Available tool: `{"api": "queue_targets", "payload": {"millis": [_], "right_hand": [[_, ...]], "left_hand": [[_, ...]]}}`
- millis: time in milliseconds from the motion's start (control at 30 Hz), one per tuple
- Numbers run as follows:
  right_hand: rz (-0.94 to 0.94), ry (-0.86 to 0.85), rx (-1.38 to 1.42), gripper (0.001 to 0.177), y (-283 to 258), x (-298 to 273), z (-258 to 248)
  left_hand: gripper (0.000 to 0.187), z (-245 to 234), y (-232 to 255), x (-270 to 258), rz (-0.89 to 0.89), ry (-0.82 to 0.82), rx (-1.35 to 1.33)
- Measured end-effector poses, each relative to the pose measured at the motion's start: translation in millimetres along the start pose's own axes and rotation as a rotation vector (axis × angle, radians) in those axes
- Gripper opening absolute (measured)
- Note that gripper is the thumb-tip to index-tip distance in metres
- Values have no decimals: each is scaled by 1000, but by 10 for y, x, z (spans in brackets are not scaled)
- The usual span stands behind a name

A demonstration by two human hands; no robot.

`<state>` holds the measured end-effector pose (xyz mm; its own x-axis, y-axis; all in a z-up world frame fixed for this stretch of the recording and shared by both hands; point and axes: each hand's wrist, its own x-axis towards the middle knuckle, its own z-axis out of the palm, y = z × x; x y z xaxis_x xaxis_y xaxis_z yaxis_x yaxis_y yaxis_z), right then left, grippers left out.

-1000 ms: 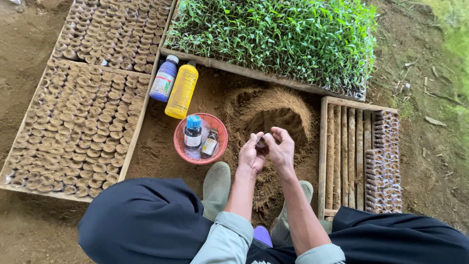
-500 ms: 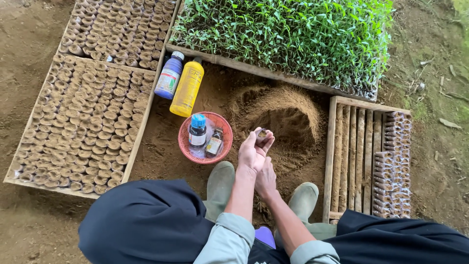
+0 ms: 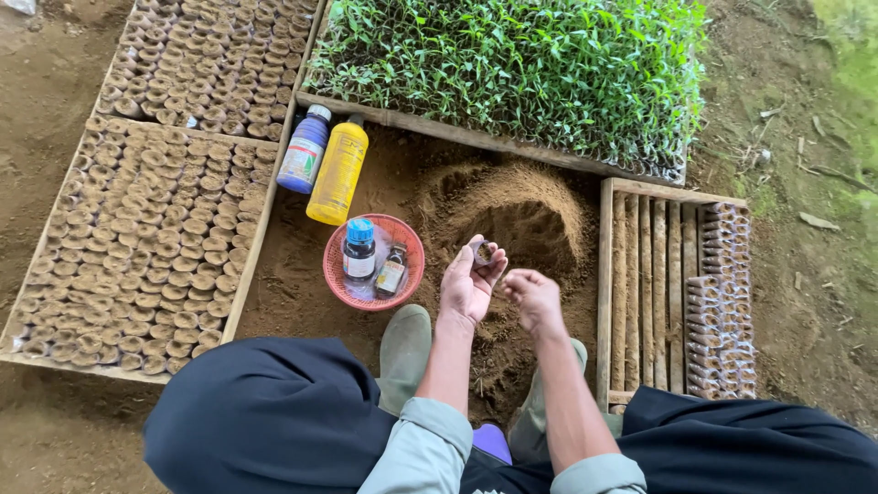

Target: The person sits cross-legged on the ground and repeatedly takes small seedlings from a tray, wraps them in soil to form small balls, and places them into a wooden slatted tray. The person handles seedlings, soil, and small plastic bags throughout the process.

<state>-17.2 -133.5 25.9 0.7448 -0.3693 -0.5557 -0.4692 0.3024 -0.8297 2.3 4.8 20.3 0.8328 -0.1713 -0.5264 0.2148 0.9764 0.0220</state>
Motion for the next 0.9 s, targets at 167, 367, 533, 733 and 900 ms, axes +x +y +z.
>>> {"api": "queue_targets", "payload": {"millis": [167, 367, 533, 733, 900], "right_hand": [[-113, -134, -104, 16, -906, -394, 265], [-212, -238, -396, 18, -1171, -624, 550], [-258, -234, -679, 25, -1270, -739, 682], [-369, -220, -907, 40, -1279, -838, 744], [-788, -82, -896, 15, -1176, -849, 704]], "left_hand": [[31, -39, -69, 36, -6, -29, 37], [29, -120, -131, 111, -8, -52, 69], [28, -91, -157, 84, -6, -49, 40], [27, -73, -209, 71, -18, -62, 34], [28, -33, -216, 31, -14, -71, -48]]}}
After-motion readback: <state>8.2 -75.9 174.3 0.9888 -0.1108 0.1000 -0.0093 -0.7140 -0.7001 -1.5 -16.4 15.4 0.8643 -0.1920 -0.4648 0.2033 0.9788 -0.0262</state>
